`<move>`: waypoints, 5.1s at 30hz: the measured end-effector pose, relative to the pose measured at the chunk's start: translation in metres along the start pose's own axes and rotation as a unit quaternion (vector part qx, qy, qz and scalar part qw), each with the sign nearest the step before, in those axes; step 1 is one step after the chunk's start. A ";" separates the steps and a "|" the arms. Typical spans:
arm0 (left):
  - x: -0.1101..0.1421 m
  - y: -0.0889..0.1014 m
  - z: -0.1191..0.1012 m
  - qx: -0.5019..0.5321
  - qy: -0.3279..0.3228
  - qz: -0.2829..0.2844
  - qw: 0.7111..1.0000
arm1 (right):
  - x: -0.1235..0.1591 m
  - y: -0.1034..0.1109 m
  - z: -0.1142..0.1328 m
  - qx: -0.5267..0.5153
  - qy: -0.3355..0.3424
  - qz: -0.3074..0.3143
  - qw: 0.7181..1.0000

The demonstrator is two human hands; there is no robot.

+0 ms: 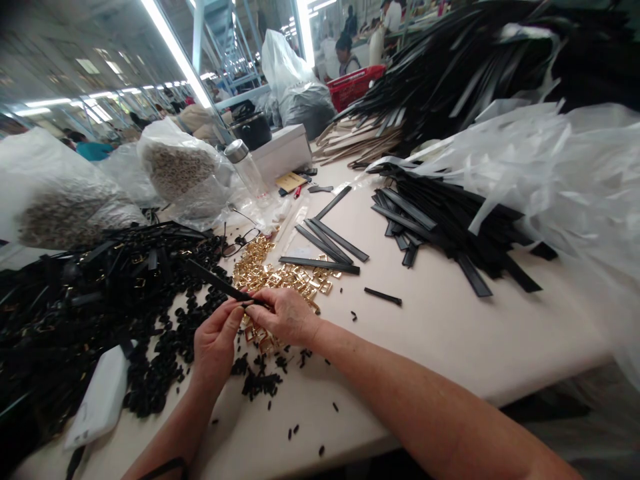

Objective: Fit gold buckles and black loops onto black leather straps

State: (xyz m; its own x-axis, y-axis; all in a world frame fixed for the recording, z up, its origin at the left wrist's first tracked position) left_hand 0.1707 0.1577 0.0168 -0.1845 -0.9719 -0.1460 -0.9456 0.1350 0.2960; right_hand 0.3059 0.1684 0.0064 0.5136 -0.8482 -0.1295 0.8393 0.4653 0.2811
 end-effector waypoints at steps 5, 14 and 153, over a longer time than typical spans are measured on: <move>0.000 -0.006 -0.002 -0.015 -0.007 0.014 1.000 | -0.001 0.001 0.001 0.102 -0.057 0.003 0.993; -0.003 0.001 0.011 0.033 0.023 -0.007 0.999 | 0.003 0.009 0.014 0.189 -0.053 -0.031 0.980; 0.000 -0.031 0.041 0.363 0.142 0.038 0.920 | 0.008 0.013 0.027 0.238 0.070 -0.091 0.964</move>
State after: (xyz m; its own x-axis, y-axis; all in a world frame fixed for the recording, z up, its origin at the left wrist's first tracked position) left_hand 0.1892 0.1617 -0.0310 -0.2783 -0.9513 0.1325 -0.8815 0.1982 -0.4286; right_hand 0.3164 0.1606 0.0349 0.4133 -0.8463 -0.3361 0.7576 0.1148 0.6425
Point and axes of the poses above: each hand's wrist, its own x-axis away from the middle knuckle, its own y-axis out of the back of the hand, z = x × y, the point moved 10 cm from there along -x, towards the middle knuckle, and after that the axes turned 13 degrees about z, right-handed, at the moved point
